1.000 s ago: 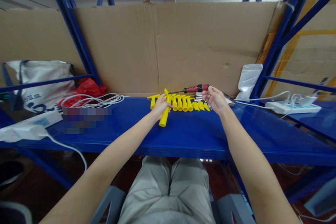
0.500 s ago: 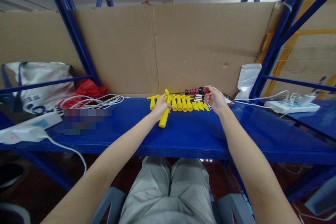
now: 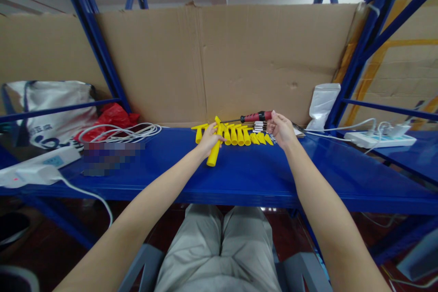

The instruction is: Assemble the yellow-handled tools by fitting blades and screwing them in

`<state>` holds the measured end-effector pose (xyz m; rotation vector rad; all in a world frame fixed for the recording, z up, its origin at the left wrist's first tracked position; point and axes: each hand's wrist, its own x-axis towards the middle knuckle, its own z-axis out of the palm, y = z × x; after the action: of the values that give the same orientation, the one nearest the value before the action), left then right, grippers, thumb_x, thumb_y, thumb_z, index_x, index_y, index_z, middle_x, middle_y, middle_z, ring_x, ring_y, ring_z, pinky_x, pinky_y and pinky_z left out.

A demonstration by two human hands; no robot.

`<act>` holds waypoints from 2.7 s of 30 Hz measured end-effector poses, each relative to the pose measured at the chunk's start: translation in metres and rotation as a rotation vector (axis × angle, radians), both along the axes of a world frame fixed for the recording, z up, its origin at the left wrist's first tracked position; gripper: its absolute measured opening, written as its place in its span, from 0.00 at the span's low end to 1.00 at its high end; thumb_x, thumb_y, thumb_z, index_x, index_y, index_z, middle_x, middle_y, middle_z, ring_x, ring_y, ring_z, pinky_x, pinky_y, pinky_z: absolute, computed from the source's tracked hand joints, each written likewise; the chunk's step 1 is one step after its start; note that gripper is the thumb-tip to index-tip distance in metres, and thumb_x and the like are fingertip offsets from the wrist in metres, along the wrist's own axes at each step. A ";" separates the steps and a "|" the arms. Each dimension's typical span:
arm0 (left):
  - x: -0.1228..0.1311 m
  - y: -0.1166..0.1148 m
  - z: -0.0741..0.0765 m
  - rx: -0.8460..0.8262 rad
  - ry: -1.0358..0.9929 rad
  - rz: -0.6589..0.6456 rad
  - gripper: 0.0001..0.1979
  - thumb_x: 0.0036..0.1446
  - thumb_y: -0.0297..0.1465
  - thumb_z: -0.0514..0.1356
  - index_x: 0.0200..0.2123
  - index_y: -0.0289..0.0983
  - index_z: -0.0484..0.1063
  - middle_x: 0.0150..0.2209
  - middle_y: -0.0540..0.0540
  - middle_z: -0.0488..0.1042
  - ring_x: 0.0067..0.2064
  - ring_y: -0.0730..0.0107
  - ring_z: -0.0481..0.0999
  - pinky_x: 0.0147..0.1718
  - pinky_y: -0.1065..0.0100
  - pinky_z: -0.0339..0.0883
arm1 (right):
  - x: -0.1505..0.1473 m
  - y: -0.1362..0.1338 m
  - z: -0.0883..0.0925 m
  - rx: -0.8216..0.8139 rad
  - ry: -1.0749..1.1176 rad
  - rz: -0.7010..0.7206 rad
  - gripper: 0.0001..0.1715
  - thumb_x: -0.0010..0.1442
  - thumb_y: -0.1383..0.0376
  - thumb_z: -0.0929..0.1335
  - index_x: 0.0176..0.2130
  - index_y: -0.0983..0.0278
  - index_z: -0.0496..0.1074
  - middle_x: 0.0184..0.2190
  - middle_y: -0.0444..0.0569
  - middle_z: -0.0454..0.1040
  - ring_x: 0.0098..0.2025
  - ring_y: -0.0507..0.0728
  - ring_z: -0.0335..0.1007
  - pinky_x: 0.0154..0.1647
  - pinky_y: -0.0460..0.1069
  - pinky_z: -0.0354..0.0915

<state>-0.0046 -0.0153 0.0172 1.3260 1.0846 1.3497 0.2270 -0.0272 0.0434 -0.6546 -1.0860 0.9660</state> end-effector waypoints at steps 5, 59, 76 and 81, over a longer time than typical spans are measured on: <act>0.000 0.001 -0.001 0.010 0.001 0.002 0.44 0.40 0.16 0.59 0.62 0.47 0.57 0.61 0.40 0.63 0.23 0.80 0.69 0.15 0.76 0.59 | 0.000 0.002 -0.001 -0.001 0.023 -0.018 0.24 0.44 0.53 0.77 0.24 0.62 0.63 0.16 0.38 0.64 0.17 0.45 0.59 0.14 0.40 0.59; 0.001 0.000 -0.001 0.016 0.017 -0.016 0.45 0.40 0.12 0.56 0.62 0.45 0.56 0.59 0.41 0.65 0.20 0.84 0.66 0.14 0.77 0.59 | 0.002 0.009 -0.007 -0.004 -0.023 -0.125 0.25 0.40 0.52 0.78 0.22 0.63 0.64 0.14 0.40 0.68 0.15 0.46 0.63 0.15 0.41 0.61; 0.000 -0.001 -0.001 0.025 0.020 -0.002 0.43 0.41 0.14 0.57 0.62 0.45 0.57 0.59 0.42 0.66 0.23 0.83 0.68 0.14 0.79 0.59 | -0.005 0.001 -0.004 0.053 -0.021 -0.063 0.23 0.39 0.55 0.79 0.32 0.64 0.74 0.16 0.42 0.71 0.18 0.49 0.68 0.19 0.42 0.65; 0.000 0.000 0.000 0.017 0.023 -0.001 0.43 0.41 0.13 0.56 0.61 0.46 0.56 0.61 0.41 0.63 0.23 0.82 0.68 0.14 0.78 0.59 | -0.005 0.003 -0.006 0.089 -0.059 -0.084 0.24 0.38 0.53 0.79 0.29 0.63 0.71 0.17 0.42 0.72 0.17 0.49 0.68 0.20 0.43 0.66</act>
<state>-0.0048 -0.0151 0.0168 1.3572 1.0906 1.3484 0.2216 -0.0239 0.0374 -0.6545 -1.1382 0.8259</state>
